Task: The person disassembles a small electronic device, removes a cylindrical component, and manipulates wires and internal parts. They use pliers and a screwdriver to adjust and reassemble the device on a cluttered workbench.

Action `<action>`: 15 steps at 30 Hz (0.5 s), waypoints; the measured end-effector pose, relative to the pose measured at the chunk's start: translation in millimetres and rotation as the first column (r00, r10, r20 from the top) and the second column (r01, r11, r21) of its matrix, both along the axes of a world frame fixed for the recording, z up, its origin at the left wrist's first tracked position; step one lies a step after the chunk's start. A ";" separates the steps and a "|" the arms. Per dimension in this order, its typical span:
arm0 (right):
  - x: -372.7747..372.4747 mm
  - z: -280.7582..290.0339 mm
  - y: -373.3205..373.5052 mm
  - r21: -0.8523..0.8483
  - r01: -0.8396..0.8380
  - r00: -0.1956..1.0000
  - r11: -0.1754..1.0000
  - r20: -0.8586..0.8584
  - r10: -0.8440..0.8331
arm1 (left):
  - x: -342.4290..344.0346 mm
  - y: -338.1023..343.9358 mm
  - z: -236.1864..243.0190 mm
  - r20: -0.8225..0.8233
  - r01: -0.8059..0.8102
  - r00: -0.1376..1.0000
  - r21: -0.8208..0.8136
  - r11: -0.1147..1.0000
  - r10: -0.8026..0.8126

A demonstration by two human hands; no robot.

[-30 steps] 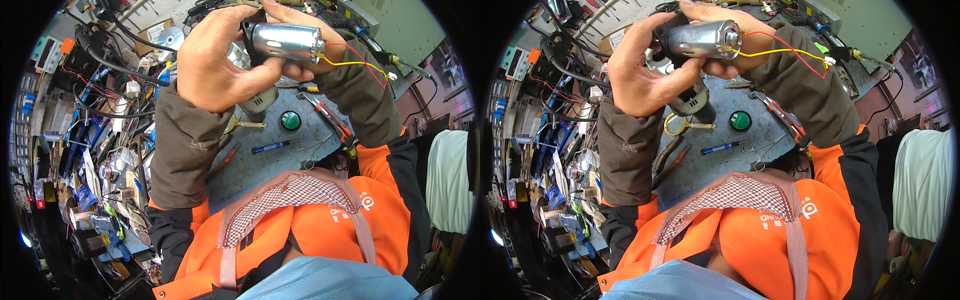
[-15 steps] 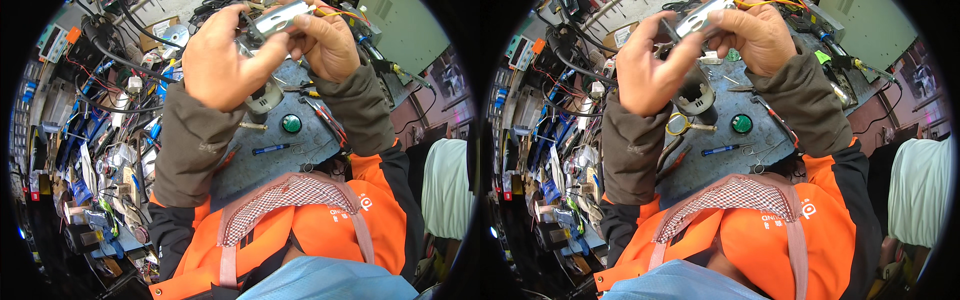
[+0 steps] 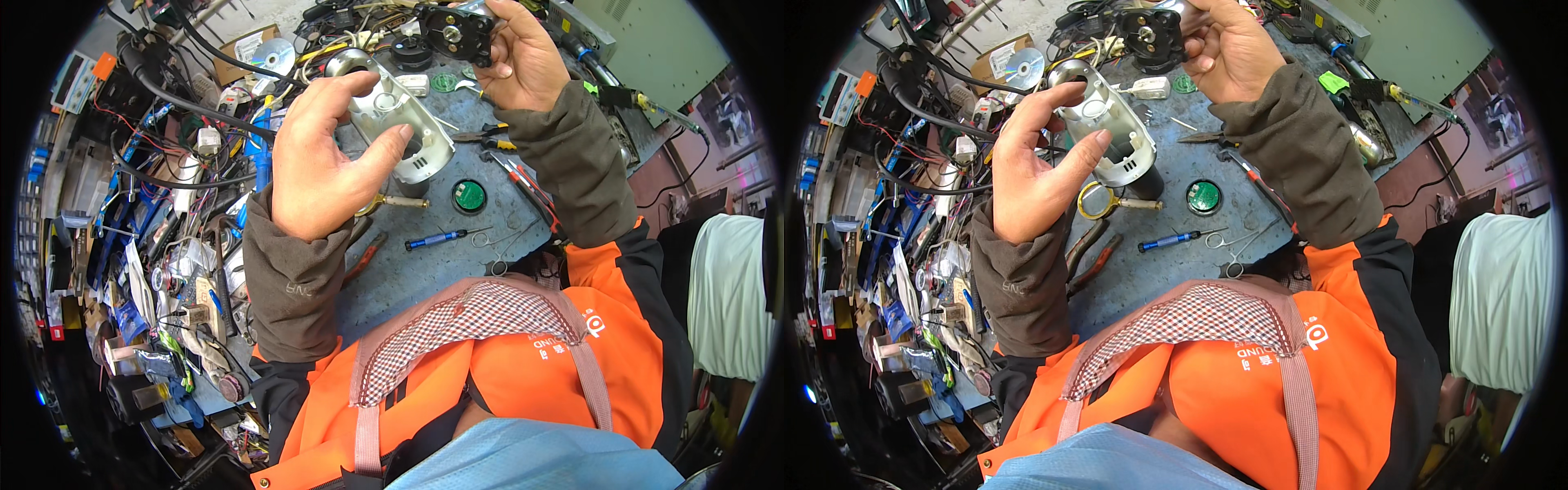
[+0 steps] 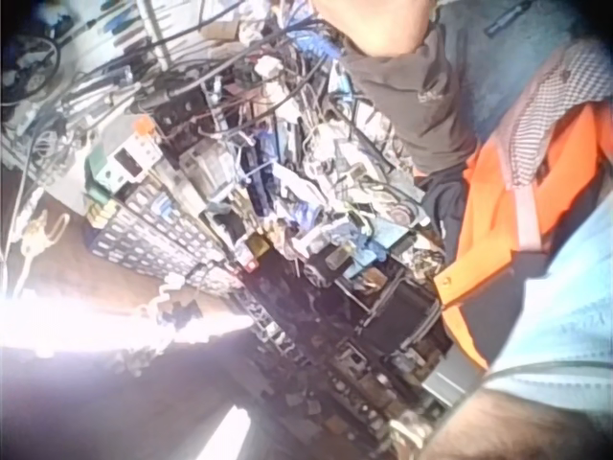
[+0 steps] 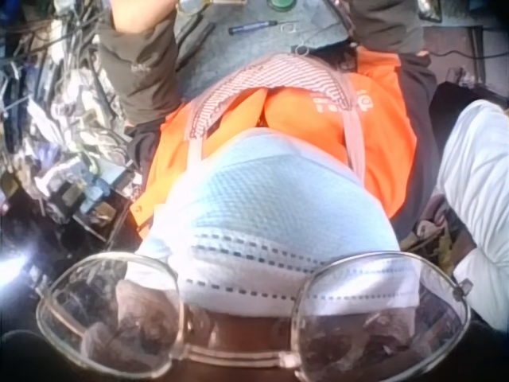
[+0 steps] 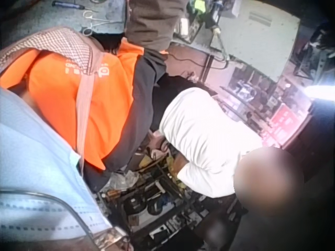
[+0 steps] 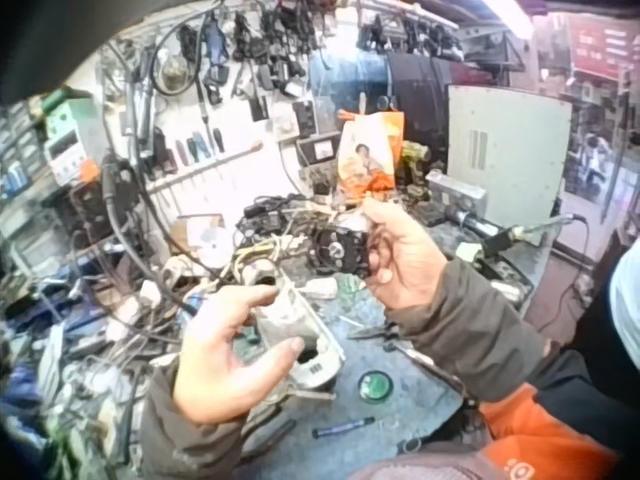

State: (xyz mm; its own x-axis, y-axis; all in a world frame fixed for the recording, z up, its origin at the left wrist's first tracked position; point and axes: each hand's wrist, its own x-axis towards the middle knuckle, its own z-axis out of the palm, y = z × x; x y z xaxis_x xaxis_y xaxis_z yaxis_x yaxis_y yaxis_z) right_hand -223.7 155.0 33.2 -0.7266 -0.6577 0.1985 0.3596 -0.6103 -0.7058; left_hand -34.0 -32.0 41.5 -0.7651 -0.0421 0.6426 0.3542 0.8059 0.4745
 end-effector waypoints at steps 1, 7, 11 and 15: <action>1.2 -0.1 0.2 -0.007 0.033 0.999 0.999 -0.004 -0.033 | -0.6 0.2 -0.4 0.004 0.001 1.000 0.014 1.000 -0.001; 23.3 13.3 1.0 -0.047 0.025 0.959 0.999 -0.281 -0.037 | -12.9 6.0 2.6 -0.111 -0.019 0.993 0.070 0.997 0.026; 38.7 14.2 -1.4 0.032 0.277 0.762 0.960 -0.617 -0.199 | -28.1 7.4 13.6 -0.152 0.038 0.988 0.066 0.997 -0.027; 51.4 16.3 -13.6 -0.052 0.245 0.714 0.968 -0.666 -0.216 | -42.5 1.4 5.0 -0.103 0.143 0.987 0.188 0.972 -0.125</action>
